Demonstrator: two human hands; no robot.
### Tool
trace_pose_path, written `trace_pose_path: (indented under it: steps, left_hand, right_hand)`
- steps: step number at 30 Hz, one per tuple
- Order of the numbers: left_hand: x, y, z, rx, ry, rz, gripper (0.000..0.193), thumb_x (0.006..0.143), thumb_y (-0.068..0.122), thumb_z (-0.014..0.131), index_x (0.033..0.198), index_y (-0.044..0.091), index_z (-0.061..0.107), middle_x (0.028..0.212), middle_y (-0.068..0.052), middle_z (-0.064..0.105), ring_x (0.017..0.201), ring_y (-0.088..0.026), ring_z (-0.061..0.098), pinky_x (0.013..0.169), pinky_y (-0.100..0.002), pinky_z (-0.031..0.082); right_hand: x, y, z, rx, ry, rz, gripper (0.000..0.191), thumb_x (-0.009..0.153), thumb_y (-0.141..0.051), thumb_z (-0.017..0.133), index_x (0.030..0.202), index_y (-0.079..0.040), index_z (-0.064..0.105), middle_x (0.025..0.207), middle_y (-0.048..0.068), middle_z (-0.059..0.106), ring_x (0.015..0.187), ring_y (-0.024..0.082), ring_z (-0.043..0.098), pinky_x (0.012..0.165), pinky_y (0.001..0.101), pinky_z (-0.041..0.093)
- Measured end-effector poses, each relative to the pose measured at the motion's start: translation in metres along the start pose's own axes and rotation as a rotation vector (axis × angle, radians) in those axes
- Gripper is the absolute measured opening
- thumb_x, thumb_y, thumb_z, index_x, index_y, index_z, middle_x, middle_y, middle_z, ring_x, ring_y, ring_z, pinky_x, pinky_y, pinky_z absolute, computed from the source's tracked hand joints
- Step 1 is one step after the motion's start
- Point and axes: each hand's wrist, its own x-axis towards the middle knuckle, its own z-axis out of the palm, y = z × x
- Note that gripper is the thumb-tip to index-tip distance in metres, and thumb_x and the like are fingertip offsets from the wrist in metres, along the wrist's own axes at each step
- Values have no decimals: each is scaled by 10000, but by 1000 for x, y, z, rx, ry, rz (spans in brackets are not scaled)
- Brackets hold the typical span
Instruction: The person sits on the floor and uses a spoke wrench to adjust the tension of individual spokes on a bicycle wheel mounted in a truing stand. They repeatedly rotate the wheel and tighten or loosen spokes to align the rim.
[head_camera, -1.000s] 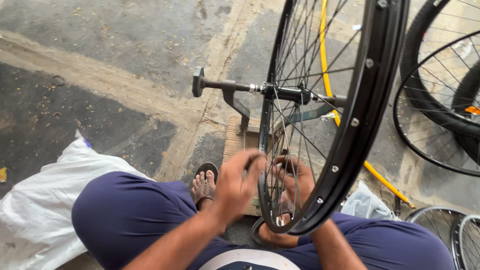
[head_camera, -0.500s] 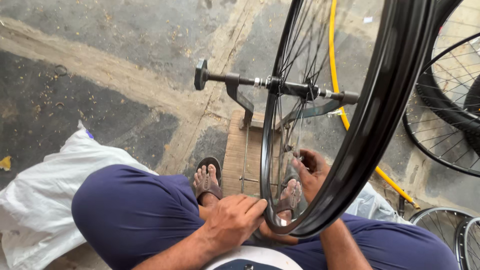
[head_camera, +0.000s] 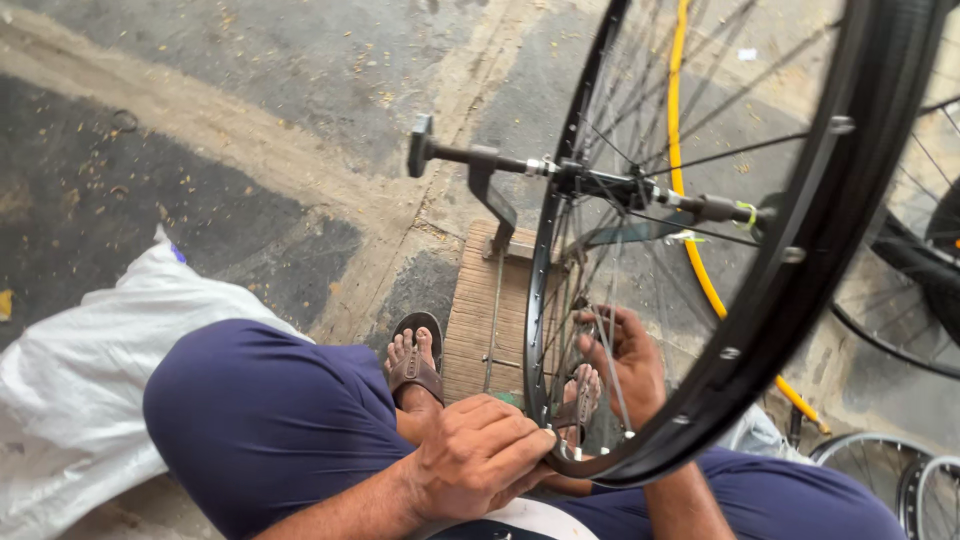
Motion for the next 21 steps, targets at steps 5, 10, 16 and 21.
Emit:
trace_pose_path:
  steps: [5,10,16,21]
  left_hand:
    - [20,-19,-4,-334,172,-332,276,998,311,679,1087,54,724,929,-111,730,845,-263,734,760,-395,574]
    - [55,-88,15,-730,108,-983,527,964,447,592,1217,-11,650,1091,-211,744,944,-287,751,769,-413,668]
    - [29,-115,53,-510,-177,-958,1062,842,794,456,1577,38,327,1521,-275,458,1398,-393,479,1099,-522,424]
    - [19,-127,62,-541,-141,-930,1090,822,830,441,1552,24,365,1474,-267,520,1377,-369,527,1099,-510,457]
  right_hand:
    - [-3,-14,4,122,-267,132,539,862,-26,739,1361,-15,533,1238,131,692,1161,200,656,955,349,547]
    - [-7,-6,14,103,-302,94,522,909,-26,704,1388,23,503,1291,150,702,1144,208,664,998,359,542]
    - [-8,25,23,-70,-166,83,398,899,-1,767,1257,71,607,1123,162,732,1009,213,706,867,358,587]
    - [-4,20,11,-155,-251,135,413,910,-87,718,1305,14,655,1144,85,757,1024,133,691,870,277,563]
